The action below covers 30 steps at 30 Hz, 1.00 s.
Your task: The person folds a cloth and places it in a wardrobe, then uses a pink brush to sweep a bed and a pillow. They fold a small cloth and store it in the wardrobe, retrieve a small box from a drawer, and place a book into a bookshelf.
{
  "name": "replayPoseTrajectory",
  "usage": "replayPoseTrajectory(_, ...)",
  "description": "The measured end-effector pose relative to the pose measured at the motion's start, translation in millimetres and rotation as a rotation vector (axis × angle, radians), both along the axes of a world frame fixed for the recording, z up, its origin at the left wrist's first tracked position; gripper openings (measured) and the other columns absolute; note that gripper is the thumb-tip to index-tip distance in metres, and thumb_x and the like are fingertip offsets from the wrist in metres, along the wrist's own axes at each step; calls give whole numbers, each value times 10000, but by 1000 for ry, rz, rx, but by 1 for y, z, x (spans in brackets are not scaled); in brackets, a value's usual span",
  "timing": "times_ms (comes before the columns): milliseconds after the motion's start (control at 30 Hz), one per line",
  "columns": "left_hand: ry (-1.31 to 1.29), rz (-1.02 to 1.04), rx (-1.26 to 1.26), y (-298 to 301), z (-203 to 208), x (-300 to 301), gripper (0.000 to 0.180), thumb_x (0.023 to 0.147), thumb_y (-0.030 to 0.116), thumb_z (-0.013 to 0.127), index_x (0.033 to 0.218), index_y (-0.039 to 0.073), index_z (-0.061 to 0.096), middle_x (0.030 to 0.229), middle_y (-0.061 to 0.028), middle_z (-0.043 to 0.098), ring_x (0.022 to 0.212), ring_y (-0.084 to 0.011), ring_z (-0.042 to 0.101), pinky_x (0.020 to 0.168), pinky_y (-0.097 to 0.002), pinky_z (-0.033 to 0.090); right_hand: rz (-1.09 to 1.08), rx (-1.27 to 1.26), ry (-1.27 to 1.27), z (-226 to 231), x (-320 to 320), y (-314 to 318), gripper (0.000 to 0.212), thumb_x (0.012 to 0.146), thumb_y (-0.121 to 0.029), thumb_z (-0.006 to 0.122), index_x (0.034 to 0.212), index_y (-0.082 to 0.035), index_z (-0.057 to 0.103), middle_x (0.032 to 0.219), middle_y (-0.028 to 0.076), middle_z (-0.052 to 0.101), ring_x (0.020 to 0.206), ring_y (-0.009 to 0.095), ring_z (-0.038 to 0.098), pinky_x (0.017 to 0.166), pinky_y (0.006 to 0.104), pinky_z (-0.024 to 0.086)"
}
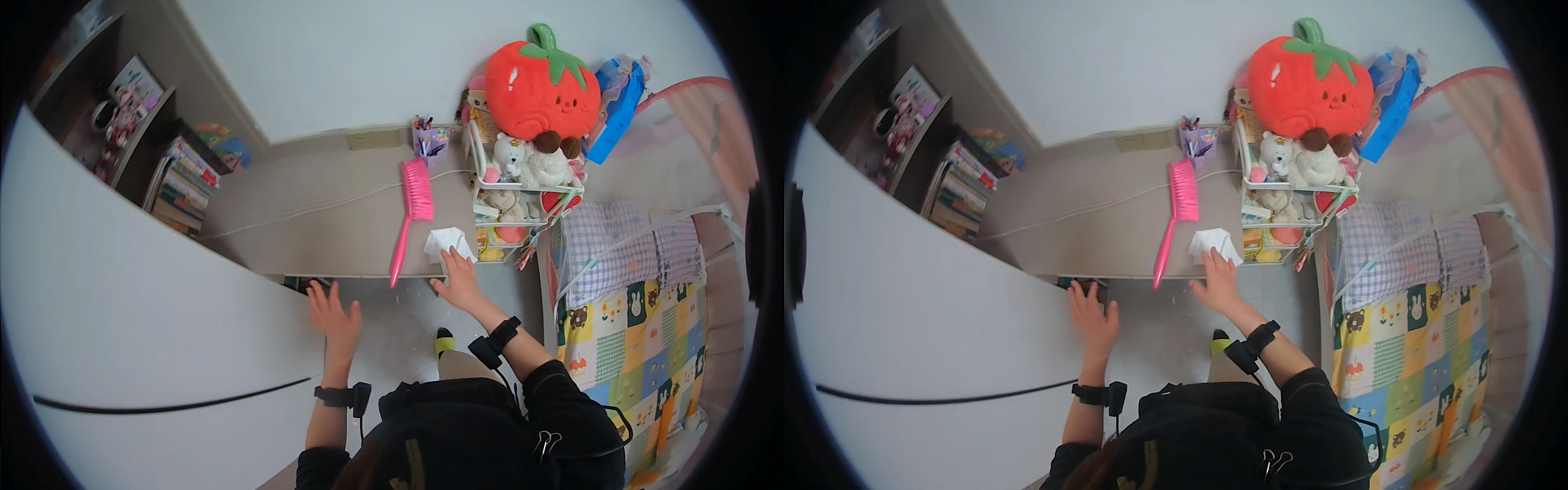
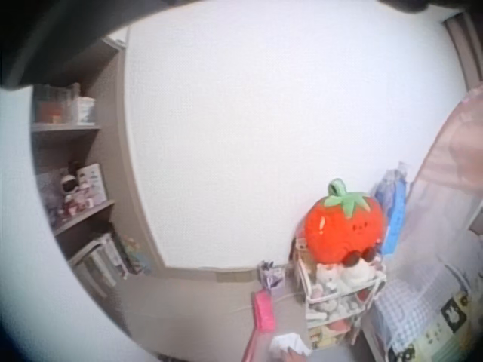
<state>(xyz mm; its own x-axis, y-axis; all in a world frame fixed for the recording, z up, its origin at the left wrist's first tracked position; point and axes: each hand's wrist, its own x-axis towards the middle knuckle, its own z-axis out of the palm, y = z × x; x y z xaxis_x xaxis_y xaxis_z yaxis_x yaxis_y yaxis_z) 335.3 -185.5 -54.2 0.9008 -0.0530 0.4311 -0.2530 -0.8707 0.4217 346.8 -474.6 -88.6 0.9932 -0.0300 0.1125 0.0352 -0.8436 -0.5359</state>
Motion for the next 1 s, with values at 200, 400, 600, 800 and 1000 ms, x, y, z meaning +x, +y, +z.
replayPoseTrajectory(200, 176, -202, -14, -58, -20, 81, 527, 819, 262, 622, 1273, 34, 478, 1452, -274, 270, 1343, -441, 233, 1049, -551, 236, 67, 62, 179, -18, 51, -42, 526, 782, -348, 648, 1232, -91, 557, 1387, 214, 395, 1305, 353, 354, 1089, 510, 223)
replayPoseTrajectory(400, 519, -311, 5, -90, -49, 136, 497, 782, 236, 647, 1172, -28, 489, 1145, -265, 536, 1087, -426, 498, 917, -471, 411, 120, -74, 226, -33, 62, -27, 515, 772, -313, 652, 1225, -86, 562, 1429, 194, 341, 1337, 358, 310, 1105, 500, 213)
replayPoseTrajectory(600, 697, -332, 81, -103, -62, 177, 342, 771, 177, 608, 1010, -34, 484, 947, -249, 591, 888, -409, 585, 771, -474, 469, 29, 28, 146, -34, 60, -18, 498, 778, -292, 651, 1217, -74, 563, 1436, 188, 338, 1357, 324, 291, 1109, 503, 209)
replayPoseTrajectory(800, 721, -336, -97, -62, -46, 203, 258, 824, 159, 539, 1006, -17, 487, 893, -221, 590, 824, -362, 606, 727, -438, 469, -292, 240, 107, -13, 22, -1, 435, 807, -239, 645, 1207, -87, 564, 1402, 205, 387, 1314, 333, 362, 1082, 444, 290)
replayPoseTrajectory(1000, 704, -381, -305, 25, -18, 194, 260, 873, 157, 531, 1063, -17, 495, 888, -159, 569, 810, -273, 572, 744, -383, 456, -399, 124, -159, -41, 78, 36, 460, 820, -231, 643, 1244, -92, 529, 1407, 219, 375, 1266, 402, 389, 1043, 450, 330)
